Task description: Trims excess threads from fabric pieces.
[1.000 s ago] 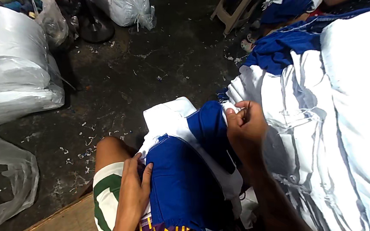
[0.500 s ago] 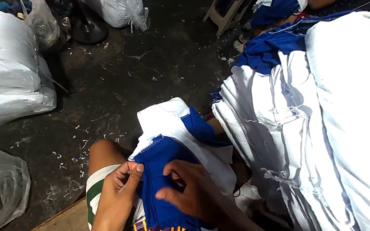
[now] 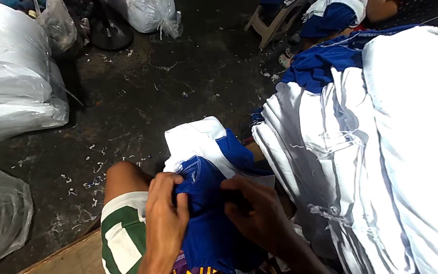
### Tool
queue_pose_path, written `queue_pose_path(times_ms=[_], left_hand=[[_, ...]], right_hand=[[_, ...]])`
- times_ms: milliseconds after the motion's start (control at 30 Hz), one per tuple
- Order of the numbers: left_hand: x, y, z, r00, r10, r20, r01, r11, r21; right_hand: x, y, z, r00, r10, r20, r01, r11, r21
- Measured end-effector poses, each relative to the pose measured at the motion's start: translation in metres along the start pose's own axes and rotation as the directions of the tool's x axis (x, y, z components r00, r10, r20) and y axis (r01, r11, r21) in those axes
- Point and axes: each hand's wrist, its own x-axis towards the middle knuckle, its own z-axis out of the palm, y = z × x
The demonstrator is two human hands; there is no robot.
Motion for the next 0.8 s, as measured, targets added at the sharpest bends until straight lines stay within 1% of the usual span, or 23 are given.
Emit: queue_pose_path(times_ms=[33, 67, 100, 133, 167, 200, 233, 267, 300, 333, 400, 433, 467, 533, 600, 667, 733, 800], left_hand=[[-0.002, -0.004, -0.004, 0.998, 0.055, -0.032, -0.055, 0.998, -0.008], [-0.006, -0.010, -0.008, 0.994, 0.106, -0.031, -0.106, 0.994, -0.013], [-0.012, -0.017, -0.012, 0.988, 0.155, 0.007, -0.155, 0.988, -0.013], [-0.020, -0.025, -0.014, 0.979, 0.191, 0.072, -0.190, 0.982, -0.017], [-0.027, -0.033, -0.015, 0.968, 0.214, 0.133, -0.212, 0.977, -0.029], [-0.035, -0.040, -0.015, 0.956, 0.217, 0.197, -0.211, 0.976, -0.052], [-0.041, -0.046, -0.018, 0.944, 0.208, 0.256, -0.192, 0.978, -0.087], [-0.043, -0.050, -0.022, 0.934, 0.189, 0.303, -0.158, 0.980, -0.123], [-0.043, -0.052, -0.028, 0.931, 0.162, 0.328, -0.118, 0.982, -0.149], [-0.042, -0.051, -0.035, 0.933, 0.127, 0.335, -0.074, 0.983, -0.166], [-0.034, -0.043, -0.047, 0.946, 0.056, 0.318, 0.004, 0.983, -0.185], [-0.029, -0.037, -0.049, 0.957, 0.031, 0.288, 0.025, 0.982, -0.190], [-0.024, -0.028, -0.050, 0.968, 0.026, 0.250, 0.023, 0.981, -0.191], [-0.016, -0.010, -0.045, 0.978, 0.064, 0.199, -0.020, 0.977, -0.213], [-0.014, 0.007, -0.033, 0.974, 0.122, 0.193, -0.074, 0.968, -0.240], [-0.018, 0.012, -0.013, 0.957, 0.179, 0.227, -0.144, 0.976, -0.161], [-0.026, 0.004, 0.005, 0.931, 0.193, 0.309, -0.186, 0.981, -0.053], [-0.029, -0.006, 0.010, 0.929, 0.174, 0.328, -0.161, 0.985, -0.065]], right_hand=[[0.000, 0.006, -0.008, 1.000, -0.014, -0.009, 0.014, 0.999, -0.050], [-0.002, 0.013, -0.017, 1.000, -0.026, 0.011, 0.027, 0.994, -0.102], [-0.005, 0.021, -0.027, 0.997, -0.034, 0.074, 0.046, 0.987, -0.157], [-0.009, 0.030, -0.035, 0.982, -0.037, 0.186, 0.074, 0.977, -0.198], [-0.012, 0.037, -0.041, 0.945, -0.040, 0.323, 0.113, 0.971, -0.211], [-0.015, 0.042, -0.044, 0.893, -0.041, 0.448, 0.146, 0.968, -0.203], [-0.018, 0.045, -0.046, 0.849, -0.033, 0.527, 0.152, 0.971, -0.184], [-0.018, 0.046, -0.049, 0.836, -0.012, 0.548, 0.123, 0.978, -0.166], [-0.017, 0.045, -0.053, 0.859, 0.013, 0.512, 0.078, 0.985, -0.156], [-0.015, 0.043, -0.055, 0.898, 0.036, 0.438, 0.030, 0.989, -0.143], [-0.005, 0.036, -0.056, 0.960, 0.052, 0.276, -0.041, 0.998, -0.044], [0.001, 0.029, -0.054, 0.971, 0.051, 0.233, -0.062, 0.997, 0.042], [0.007, 0.021, -0.051, 0.971, 0.053, 0.234, -0.083, 0.990, 0.117], [0.013, 0.004, -0.041, 0.943, 0.061, 0.328, -0.142, 0.963, 0.229], [0.015, -0.005, -0.029, 0.896, 0.048, 0.441, -0.190, 0.940, 0.284], [0.014, -0.004, -0.020, 0.855, 0.072, 0.514, -0.237, 0.935, 0.263], [0.009, 0.001, -0.016, 0.829, 0.129, 0.545, -0.279, 0.939, 0.202], [0.002, 0.006, -0.015, 0.817, 0.155, 0.556, -0.282, 0.948, 0.150]])
